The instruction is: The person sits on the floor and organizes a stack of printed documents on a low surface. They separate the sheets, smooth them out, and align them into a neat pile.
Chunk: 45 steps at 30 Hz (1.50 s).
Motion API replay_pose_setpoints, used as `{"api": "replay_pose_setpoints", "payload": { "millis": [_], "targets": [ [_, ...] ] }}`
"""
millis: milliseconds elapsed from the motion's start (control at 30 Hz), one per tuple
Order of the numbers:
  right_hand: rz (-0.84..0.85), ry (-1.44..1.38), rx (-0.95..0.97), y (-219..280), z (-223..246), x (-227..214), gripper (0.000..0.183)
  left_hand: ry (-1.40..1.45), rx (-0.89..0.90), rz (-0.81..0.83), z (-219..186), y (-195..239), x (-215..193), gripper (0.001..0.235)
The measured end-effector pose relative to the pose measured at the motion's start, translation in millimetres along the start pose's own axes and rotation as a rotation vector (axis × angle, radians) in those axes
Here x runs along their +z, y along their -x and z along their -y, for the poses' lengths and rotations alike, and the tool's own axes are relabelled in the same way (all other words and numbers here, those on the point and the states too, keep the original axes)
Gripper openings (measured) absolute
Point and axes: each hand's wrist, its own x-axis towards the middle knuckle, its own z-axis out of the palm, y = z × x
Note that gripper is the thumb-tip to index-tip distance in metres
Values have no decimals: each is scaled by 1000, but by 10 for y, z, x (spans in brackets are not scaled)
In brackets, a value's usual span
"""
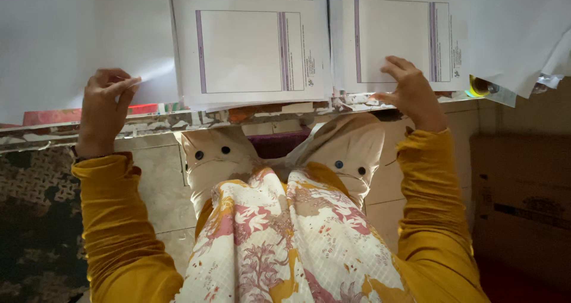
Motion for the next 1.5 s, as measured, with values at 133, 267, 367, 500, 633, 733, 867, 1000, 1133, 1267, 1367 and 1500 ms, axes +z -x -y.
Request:
{"api": "replay_pose_setpoints", "payload": {
  "millis": [133,267,367,500,633,733,867,1000,1133,1267,1367,1500],
  "targets": [
    [-18,137,-56,9,-109,108,59,-222,-57,119,-71,89,-44,15],
    [-67,187,-101,-63,-292,178,49,-72,-96,26,-149,51,-130,33],
    [-1,42,-58,-39,-210,27,38,-86,-29,-46,-178,14,-90,45],
    [-1,-208,-17,-36,-289,4,34,-316,65,-209,-331,-158,153,37],
    [-5,-120,6,-38,-266,65,35,-312,130,-266,-741,-511,740,40],
    [-51,-97,-28,-37,-302,100,38,-359,96,-227,-1138,-759,1240,56],
    [-55,-96,-71,-26,-370,99,30,-504,56,48,-1677,-982,1799,67],
    [-65,-111,-64,-12,-387,150,17,-466,66,219,-2105,-1063,2087,69],
    [-95,70,-57,-6,-301,372,38,-363,75,230,-2328,-981,2267,78],
    [-249,244,-144,-77,-247,436,61,-373,120,85,-2369,-940,2383,67],
    [-291,252,-205,-252,-166,414,53,-387,101,15,-2404,-933,2427,62],
    [-242,266,-295,-705,268,462,40,-386,78,-76,-2390,-940,2449,57]
  ]
}}
